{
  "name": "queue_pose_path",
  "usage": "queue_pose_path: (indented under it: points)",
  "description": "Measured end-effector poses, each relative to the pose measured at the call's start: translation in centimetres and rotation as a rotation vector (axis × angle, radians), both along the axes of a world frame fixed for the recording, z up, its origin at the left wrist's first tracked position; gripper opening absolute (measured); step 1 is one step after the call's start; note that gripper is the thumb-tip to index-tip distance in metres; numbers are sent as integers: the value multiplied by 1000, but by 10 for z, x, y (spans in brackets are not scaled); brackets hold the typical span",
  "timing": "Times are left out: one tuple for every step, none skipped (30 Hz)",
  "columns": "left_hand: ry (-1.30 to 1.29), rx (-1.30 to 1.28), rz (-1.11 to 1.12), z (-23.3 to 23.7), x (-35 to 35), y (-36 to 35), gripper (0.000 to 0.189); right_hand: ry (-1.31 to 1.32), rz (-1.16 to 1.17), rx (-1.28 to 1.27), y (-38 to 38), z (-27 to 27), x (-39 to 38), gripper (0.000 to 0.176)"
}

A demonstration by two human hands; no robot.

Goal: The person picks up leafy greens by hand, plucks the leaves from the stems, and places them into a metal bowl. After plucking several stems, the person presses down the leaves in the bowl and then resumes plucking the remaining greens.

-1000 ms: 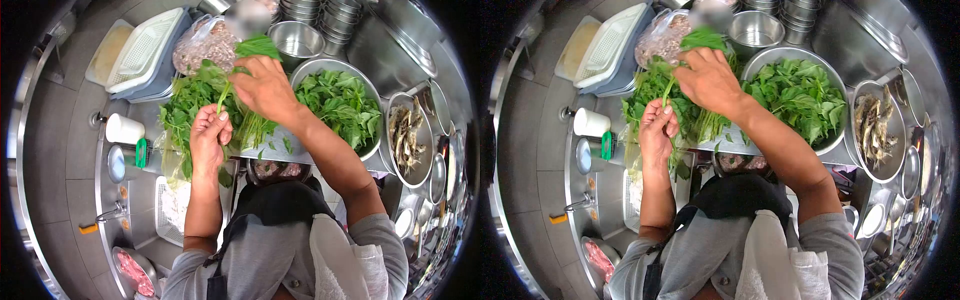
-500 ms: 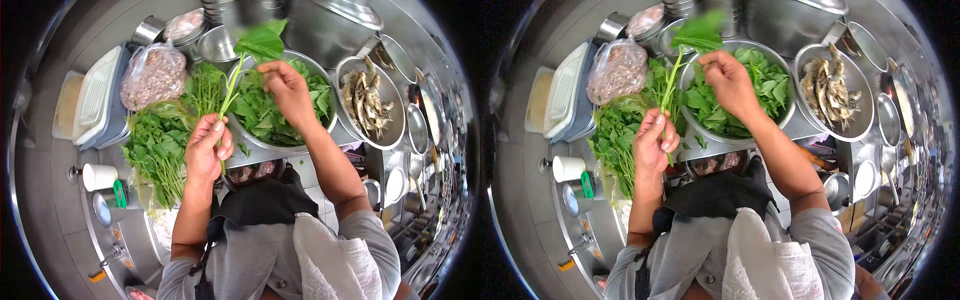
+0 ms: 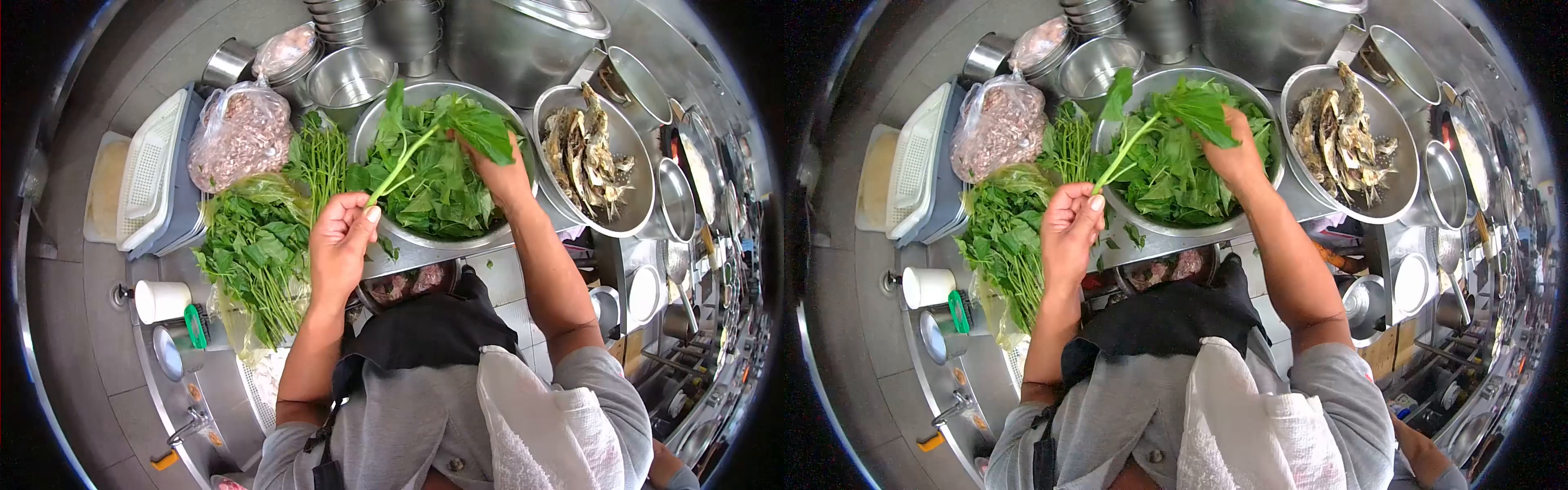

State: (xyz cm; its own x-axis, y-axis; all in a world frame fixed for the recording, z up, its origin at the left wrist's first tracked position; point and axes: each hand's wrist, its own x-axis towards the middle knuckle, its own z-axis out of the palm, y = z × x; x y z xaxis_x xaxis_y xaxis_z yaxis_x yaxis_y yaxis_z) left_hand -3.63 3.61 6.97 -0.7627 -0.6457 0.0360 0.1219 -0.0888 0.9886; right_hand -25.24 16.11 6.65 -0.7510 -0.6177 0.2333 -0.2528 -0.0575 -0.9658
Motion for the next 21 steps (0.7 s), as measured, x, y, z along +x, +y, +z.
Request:
queue_pose_path:
  points:
    - [-47, -81, 58, -3, 0, -1, 14, 39, -9, -9, -3, -18, -5, 18]
    - [-69, -116, 85, -3, 1, -3, 16, 78, -20, -17, -5, -34, -9, 17]
    - [-46, -105, 105, -3, 1, -7, 16, 120, -32, -25, -5, -36, -12, 17]
    - [-23, -93, 127, -4, 3, -11, 16, 1, -54, 213, 3, -34, -23, 12]
    - [0, -83, 150, -5, 5, -15, 16, -39, -82, 144, 4, -35, -28, 10]
    - [3, -107, 200, -5, 7, -18, 17, -82, -109, 75, 4, -36, -32, 9]
    - [-5, -82, 194, -4, 10, -22, 17, -127, -138, 6, 5, -38, -34, 9]
    - [-14, -58, 186, -1, 13, -26, 17, -17, -129, 53, 8, -40, -37, 12]
    - [-22, -34, 174, 0, 14, -28, 17, 196, -118, 153, 9, -34, -32, 14]
    - [-27, -57, 178, -1, 14, -29, 18, 410, -109, 253, 13, -20, -22, 16]
    - [-25, -88, 193, -1, 13, -28, 18, 625, -100, 355, 15, -7, -16, 19]
    - [-23, -118, 207, -3, 12, -26, 18, 795, -142, 229, 12, 2, -14, 29]
    - [-19, -149, 224, -4, 10, -25, 18, 841, -154, 188, 10, 16, -11, 30]
    - [-32, -196, 219, -6, 8, -23, 18, 885, -165, 146, 9, 32, -5, 31]
    - [-48, -244, 212, -8, 7, -22, 17, 925, -178, 104, 8, 47, 2, 32]
    - [-63, -294, 204, -9, 6, -20, 17, 979, -73, 137, 7, 60, 14, 34]
    - [-110, -360, 215, -9, 5, -19, 17, 1033, 31, 169, 5, 71, 24, 36]
    - [-155, -426, 223, -8, 4, -16, 16, 1115, 66, 184, -4, 77, 32, 33]
    - [-198, -491, 230, -6, 3, -13, 16, 1196, 102, 201, -13, 82, 40, 30]
    - [-247, -592, 254, -4, 3, -9, 17, 1279, 138, 217, -16, 84, 43, 27]
    - [-245, -623, 246, -3, 3, -7, 16, 1346, 120, 242, -18, 82, 38, 25]
